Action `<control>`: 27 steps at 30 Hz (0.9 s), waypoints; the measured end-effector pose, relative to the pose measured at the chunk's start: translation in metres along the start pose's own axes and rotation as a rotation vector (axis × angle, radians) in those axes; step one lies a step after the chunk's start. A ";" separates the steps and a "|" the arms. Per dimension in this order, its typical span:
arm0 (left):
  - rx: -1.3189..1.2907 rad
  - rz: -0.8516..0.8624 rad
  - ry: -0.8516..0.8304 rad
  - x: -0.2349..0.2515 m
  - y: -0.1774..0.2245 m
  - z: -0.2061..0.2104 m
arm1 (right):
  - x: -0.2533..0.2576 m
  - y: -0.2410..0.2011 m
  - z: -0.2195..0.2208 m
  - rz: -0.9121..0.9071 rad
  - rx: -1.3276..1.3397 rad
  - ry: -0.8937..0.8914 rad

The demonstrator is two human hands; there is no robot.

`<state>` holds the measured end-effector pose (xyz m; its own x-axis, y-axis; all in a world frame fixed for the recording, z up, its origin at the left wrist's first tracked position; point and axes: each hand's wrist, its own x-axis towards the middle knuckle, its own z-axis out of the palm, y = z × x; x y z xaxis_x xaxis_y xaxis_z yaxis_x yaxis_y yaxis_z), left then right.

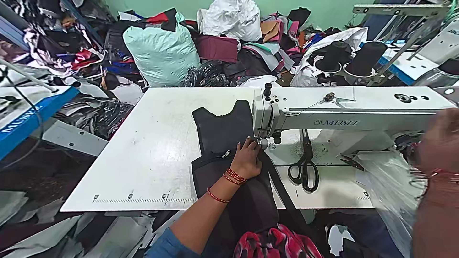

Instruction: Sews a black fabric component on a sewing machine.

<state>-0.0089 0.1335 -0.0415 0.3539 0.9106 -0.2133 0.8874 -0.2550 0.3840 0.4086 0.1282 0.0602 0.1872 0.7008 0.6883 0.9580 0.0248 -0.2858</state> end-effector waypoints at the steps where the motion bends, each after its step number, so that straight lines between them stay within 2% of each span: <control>1: 0.002 0.003 -0.004 0.000 0.001 0.000 | -0.024 -0.010 0.007 -0.050 0.001 -0.037; 3: 0.007 0.000 -0.013 0.000 0.002 -0.001 | -0.072 -0.023 0.026 -0.064 -0.032 -0.154; 6: 0.010 0.003 -0.003 -0.001 0.000 0.000 | -0.122 -0.021 0.050 -0.011 -0.048 -0.274; 11: 0.010 0.003 -0.009 -0.001 0.000 0.000 | -0.118 -0.016 0.045 -0.057 -0.029 -0.263; 16: 0.004 -0.007 -0.003 0.000 0.001 0.001 | -0.132 -0.013 0.059 -0.079 -0.079 -0.210; 27: 0.012 0.006 -0.010 -0.011 0.002 0.004 | -0.150 0.004 0.072 -0.099 0.070 -0.181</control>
<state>-0.0096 0.1217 -0.0423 0.3618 0.9060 -0.2197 0.8888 -0.2641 0.3746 0.3683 0.0740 -0.0920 0.0448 0.8088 0.5863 0.9510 0.1451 -0.2729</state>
